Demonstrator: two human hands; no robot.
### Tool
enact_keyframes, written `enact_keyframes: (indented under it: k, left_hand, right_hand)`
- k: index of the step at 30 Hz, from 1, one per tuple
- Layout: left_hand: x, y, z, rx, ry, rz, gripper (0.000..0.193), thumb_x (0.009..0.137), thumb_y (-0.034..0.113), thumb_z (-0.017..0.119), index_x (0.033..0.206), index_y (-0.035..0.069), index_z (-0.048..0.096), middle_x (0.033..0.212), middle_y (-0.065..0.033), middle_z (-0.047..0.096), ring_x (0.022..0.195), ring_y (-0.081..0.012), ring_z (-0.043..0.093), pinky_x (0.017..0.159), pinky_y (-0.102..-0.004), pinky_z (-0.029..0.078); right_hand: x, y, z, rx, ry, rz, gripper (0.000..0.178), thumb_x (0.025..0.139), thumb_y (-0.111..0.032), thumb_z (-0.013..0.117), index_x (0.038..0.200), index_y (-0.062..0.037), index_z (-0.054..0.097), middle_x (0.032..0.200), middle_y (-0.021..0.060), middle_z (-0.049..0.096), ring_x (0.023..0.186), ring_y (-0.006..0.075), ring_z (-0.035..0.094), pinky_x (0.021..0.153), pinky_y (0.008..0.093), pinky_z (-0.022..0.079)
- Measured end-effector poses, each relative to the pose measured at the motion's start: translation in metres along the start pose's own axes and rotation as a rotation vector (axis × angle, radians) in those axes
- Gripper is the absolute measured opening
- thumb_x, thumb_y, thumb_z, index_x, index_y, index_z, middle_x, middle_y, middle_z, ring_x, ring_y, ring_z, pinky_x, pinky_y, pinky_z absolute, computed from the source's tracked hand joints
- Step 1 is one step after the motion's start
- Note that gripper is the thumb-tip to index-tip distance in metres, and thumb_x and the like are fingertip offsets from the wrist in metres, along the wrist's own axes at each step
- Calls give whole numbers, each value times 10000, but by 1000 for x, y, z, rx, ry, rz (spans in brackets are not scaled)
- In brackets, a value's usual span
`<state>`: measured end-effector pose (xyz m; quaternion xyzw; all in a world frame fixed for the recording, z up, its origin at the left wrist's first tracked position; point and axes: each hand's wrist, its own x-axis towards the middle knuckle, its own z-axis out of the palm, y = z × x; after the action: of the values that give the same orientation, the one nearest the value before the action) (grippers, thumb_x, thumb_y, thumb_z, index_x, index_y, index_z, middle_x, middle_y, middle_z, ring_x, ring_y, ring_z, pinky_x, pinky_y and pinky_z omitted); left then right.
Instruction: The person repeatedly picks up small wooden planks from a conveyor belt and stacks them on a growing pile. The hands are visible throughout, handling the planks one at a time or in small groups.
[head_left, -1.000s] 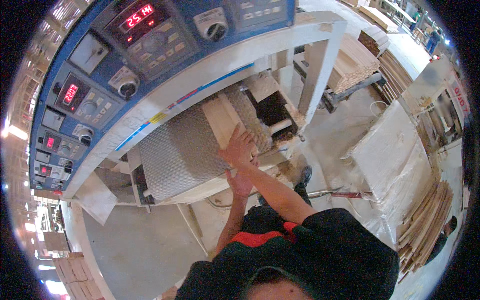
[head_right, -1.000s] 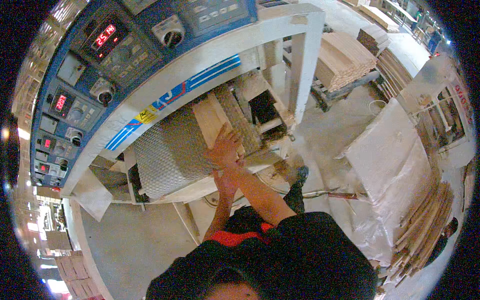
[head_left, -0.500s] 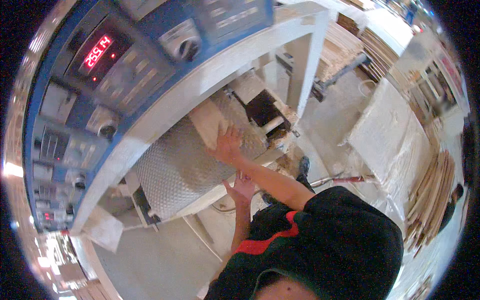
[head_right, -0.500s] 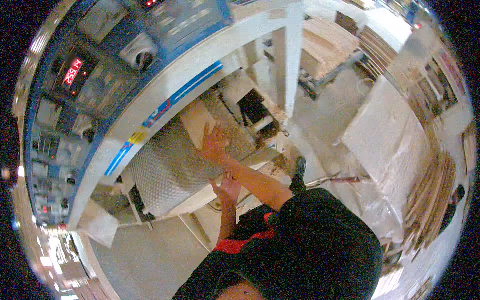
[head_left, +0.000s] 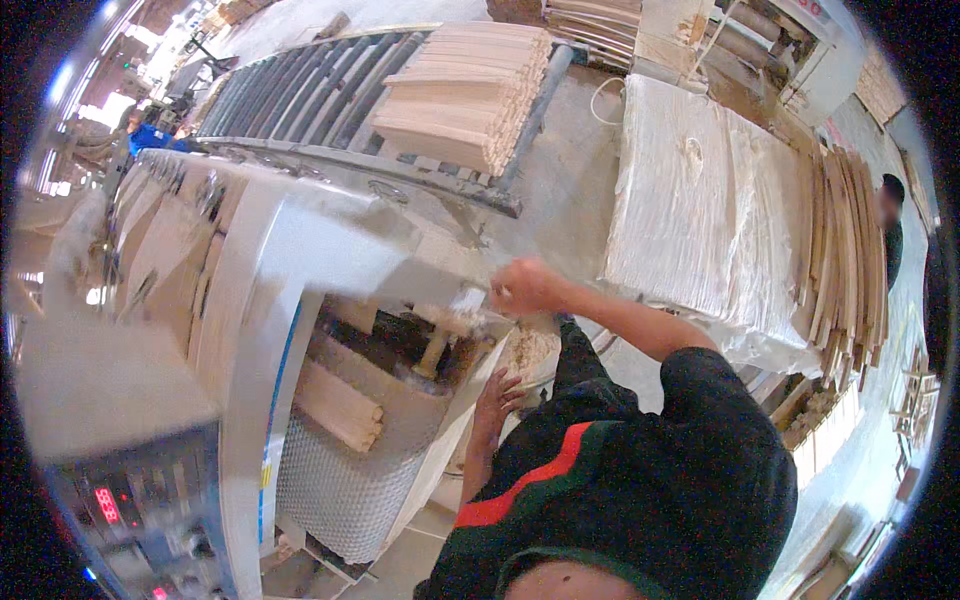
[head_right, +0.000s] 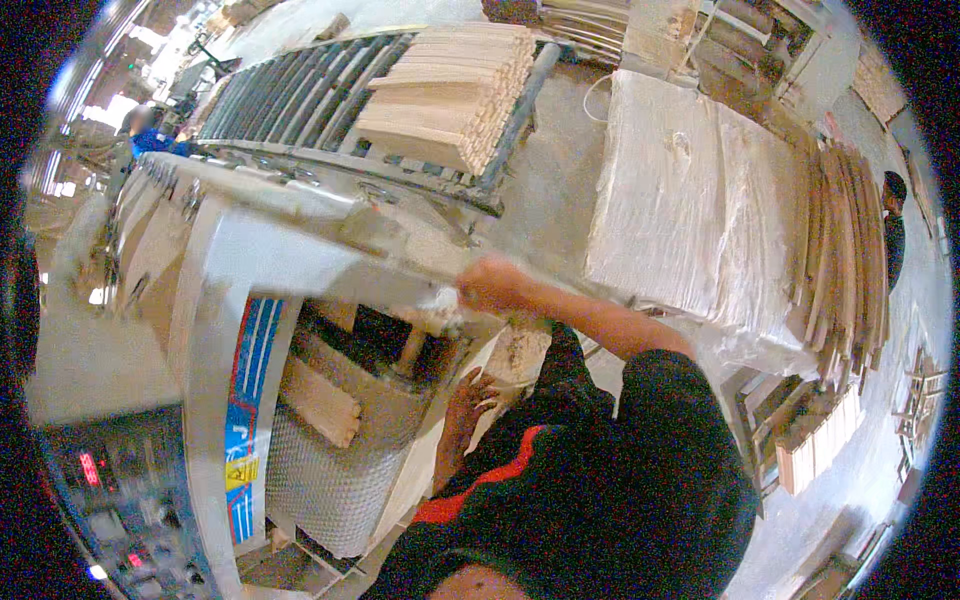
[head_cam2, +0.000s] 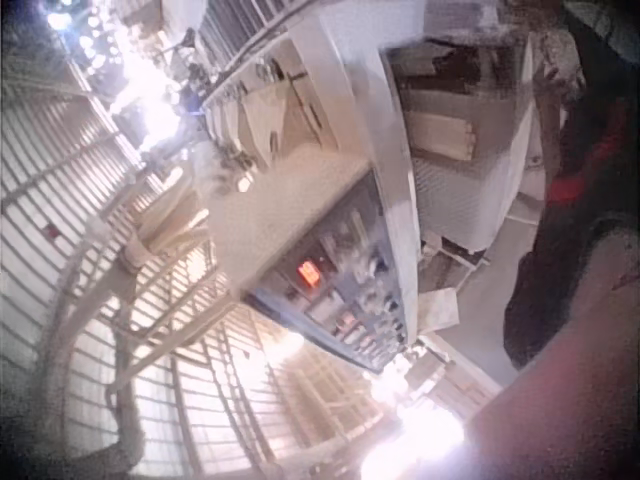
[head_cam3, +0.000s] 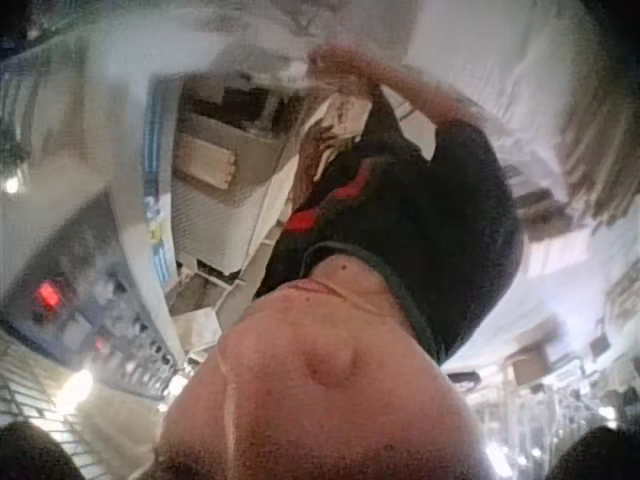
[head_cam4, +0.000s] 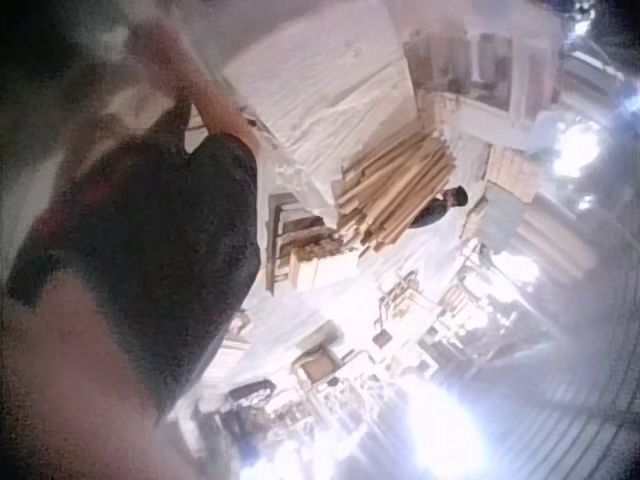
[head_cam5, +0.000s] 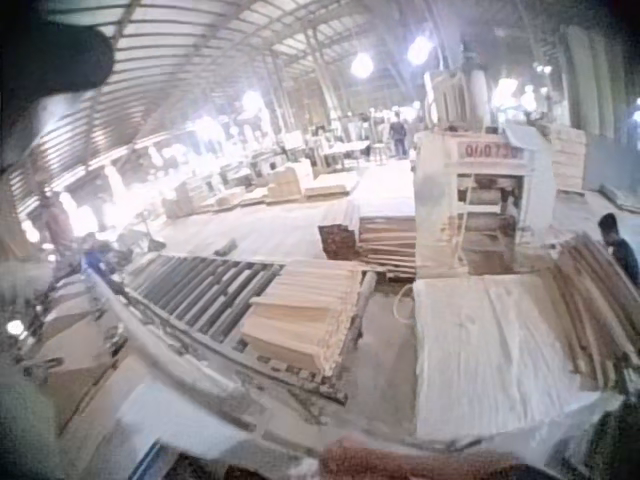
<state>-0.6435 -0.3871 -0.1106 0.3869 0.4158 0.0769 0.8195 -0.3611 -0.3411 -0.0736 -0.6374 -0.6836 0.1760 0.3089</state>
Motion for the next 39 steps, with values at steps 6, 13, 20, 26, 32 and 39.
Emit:
enact_keyframes:
  k: [6, 13, 20, 26, 32, 39]
  left_hand:
    - [96, 72, 64, 146, -9, -89, 552, 946, 388, 470, 1368, 55, 343, 1214, -142, 548, 1005, -224, 594, 799, -316, 481]
    - [156, 132, 106, -199, 195, 22, 479, 958, 321, 448, 1349, 53, 372, 1188, -133, 560, 990, -216, 592, 794, -322, 482]
    - [185, 138, 102, -278, 335, 50, 458, 953, 337, 446, 1330, 82, 398, 1165, -110, 573, 989, -208, 588, 813, -335, 470]
    - [252, 156, 96, -543, 302, 99, 476, 939, 381, 443, 1321, 98, 412, 1176, -109, 556, 992, -240, 576, 833, -366, 468]
    - [347, 224, 96, -717, 426, 214, 512, 943, 433, 410, 1337, 107, 399, 1232, -106, 522, 1072, -255, 528, 881, -395, 454]
    - [415, 287, 81, -440, 412, 592, 550, 980, 412, 362, 1411, 80, 285, 1361, -100, 416, 1213, -244, 441, 987, -365, 396]
  right_hand:
    - [121, 111, -86, -221, 357, 374, 760, 657, -432, 720, 1275, -93, 439, 1153, 247, 496, 1125, 419, 441, 918, 505, 376]
    - [191, 175, -87, -295, 335, 583, 1109, 569, -579, 756, 1432, -121, 233, 1378, 324, 274, 1305, 500, 211, 994, 708, 99]
    - [207, 186, -89, -243, 375, 622, 1123, 521, -550, 778, 1417, -114, 260, 1404, 306, 240, 1320, 480, 164, 1019, 681, 70]
    - [202, 189, -96, -243, 338, 622, 1112, 512, -561, 762, 1391, -71, 290, 1380, 283, 273, 1246, 452, 272, 983, 667, 167]
    - [185, 177, -94, -237, 254, 676, 1122, 522, -536, 747, 1383, -37, 229, 1333, 300, 251, 1226, 461, 247, 970, 668, 159]
    - [193, 172, -91, -289, 304, 609, 1103, 538, -569, 733, 1362, -27, 240, 1315, 299, 262, 1238, 467, 230, 984, 664, 153]
